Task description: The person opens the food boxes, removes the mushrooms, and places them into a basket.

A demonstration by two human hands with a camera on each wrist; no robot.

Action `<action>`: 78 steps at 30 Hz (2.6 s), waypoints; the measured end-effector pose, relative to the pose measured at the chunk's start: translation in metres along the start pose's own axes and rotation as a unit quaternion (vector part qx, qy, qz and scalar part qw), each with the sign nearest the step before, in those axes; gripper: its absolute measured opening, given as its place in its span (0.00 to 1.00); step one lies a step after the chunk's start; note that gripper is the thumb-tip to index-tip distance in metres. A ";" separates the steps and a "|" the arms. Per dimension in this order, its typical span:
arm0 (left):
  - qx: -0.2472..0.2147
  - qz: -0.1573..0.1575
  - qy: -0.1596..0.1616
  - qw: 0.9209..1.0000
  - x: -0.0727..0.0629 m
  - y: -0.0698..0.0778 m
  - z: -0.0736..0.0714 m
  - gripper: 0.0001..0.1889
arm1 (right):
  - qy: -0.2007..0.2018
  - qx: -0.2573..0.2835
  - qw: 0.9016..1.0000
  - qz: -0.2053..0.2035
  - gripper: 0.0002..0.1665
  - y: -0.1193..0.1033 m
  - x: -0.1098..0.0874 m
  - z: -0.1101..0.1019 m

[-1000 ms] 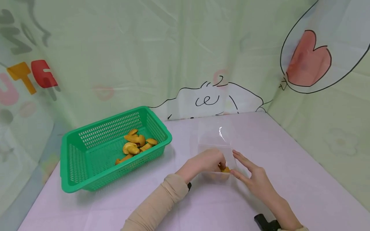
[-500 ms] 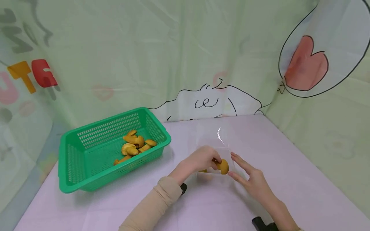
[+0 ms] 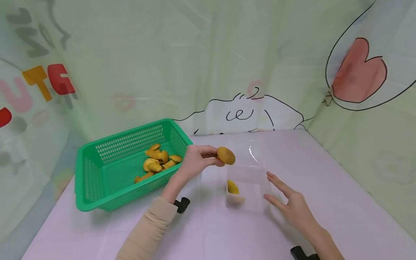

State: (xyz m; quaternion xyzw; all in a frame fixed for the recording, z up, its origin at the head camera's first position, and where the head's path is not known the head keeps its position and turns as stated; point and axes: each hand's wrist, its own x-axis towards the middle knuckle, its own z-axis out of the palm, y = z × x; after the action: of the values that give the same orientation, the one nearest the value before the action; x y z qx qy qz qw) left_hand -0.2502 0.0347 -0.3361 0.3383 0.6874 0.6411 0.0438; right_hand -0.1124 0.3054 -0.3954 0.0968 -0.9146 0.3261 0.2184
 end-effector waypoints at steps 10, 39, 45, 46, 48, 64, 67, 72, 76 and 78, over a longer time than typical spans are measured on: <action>0.213 0.053 0.154 0.964 -0.025 0.016 -0.072 0.13 | 0.011 0.004 1.000 -0.014 0.35 -0.003 0.002 -0.002; 0.194 0.055 -0.113 0.973 0.002 0.000 0.009 0.12 | 0.012 -0.006 1.000 -0.005 0.35 0.001 -0.004 -0.013; 0.140 0.007 -0.265 0.954 0.019 -0.014 0.050 0.11 | -0.001 0.004 1.000 -0.002 0.35 -0.002 -0.003 -0.009; 0.141 -0.005 -0.286 0.948 0.022 -0.016 0.054 0.11 | -0.003 0.005 1.000 -0.002 0.35 -0.003 -0.003 -0.008; 0.154 -0.019 -0.325 0.933 0.025 -0.020 0.061 0.12 | -0.007 0.008 1.000 -0.004 0.35 -0.004 -0.003 -0.005; 0.346 0.027 -0.390 0.853 0.026 -0.018 0.077 0.08 | -0.001 0.003 1.000 -0.009 0.35 -0.005 -0.004 -0.003; 0.331 0.029 -0.379 0.864 0.025 -0.018 0.076 0.06 | 0.001 0.002 1.000 -0.008 0.35 -0.006 -0.004 -0.004; 0.296 0.010 -0.343 0.891 0.024 -0.017 0.073 0.04 | -0.001 0.003 1.000 -0.005 0.35 -0.005 -0.004 -0.004; 0.325 -0.003 -0.355 0.877 0.022 -0.014 0.073 0.06 | -0.003 0.001 1.000 -0.001 0.35 -0.004 -0.004 -0.004; 0.359 0.008 -0.376 0.854 0.021 -0.012 0.075 0.07 | -0.005 0.001 1.000 -0.002 0.35 -0.004 -0.004 -0.003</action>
State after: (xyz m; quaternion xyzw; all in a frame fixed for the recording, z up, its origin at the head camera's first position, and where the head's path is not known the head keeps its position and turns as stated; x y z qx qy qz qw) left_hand -0.2338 0.1098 -0.3521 0.5516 0.7979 0.1742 0.1696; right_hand -0.1067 0.3045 -0.3935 0.1000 -0.9152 0.3260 0.2147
